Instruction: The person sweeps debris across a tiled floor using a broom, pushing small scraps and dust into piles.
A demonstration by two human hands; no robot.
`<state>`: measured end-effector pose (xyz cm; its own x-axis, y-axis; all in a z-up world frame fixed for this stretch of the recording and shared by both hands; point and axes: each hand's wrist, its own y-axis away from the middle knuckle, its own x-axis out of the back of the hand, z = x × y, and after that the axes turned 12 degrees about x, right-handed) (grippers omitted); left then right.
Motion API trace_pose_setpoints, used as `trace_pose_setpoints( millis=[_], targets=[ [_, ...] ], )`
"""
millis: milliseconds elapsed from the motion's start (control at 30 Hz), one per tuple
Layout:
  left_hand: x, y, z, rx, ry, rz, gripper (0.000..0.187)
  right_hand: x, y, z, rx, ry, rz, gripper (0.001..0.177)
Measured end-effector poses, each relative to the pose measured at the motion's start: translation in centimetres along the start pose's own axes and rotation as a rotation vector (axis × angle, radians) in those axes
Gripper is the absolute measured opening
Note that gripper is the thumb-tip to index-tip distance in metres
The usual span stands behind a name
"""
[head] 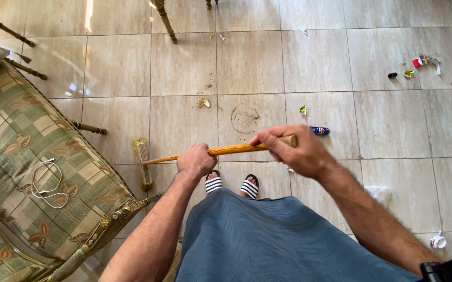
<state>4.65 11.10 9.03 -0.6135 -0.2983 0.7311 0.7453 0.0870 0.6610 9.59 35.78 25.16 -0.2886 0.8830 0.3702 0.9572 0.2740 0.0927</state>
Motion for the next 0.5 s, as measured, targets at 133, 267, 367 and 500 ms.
trace_pose_setpoints(
  millis=[133,267,367,500],
  targets=[
    [-1.5,-1.7,-2.8,0.055,-0.034,-0.053,0.034,-2.8,-0.8,0.5,-0.015,0.013,-0.082,0.038],
    [-2.4,-3.3,-4.9,0.166,0.027,-0.074,0.043,-5.1,-2.1,0.5,-0.085,-0.010,-0.139,0.038],
    [-3.2,-4.0,-4.6,0.194,0.119,-0.061,0.045,-5.5,-2.8,0.3,-0.072,-0.055,-0.123,0.038],
    [-2.8,-4.0,-2.5,0.166,0.146,-0.108,0.046,-3.7,-2.7,-0.6,-0.113,0.028,-0.022,0.039]
  ],
)
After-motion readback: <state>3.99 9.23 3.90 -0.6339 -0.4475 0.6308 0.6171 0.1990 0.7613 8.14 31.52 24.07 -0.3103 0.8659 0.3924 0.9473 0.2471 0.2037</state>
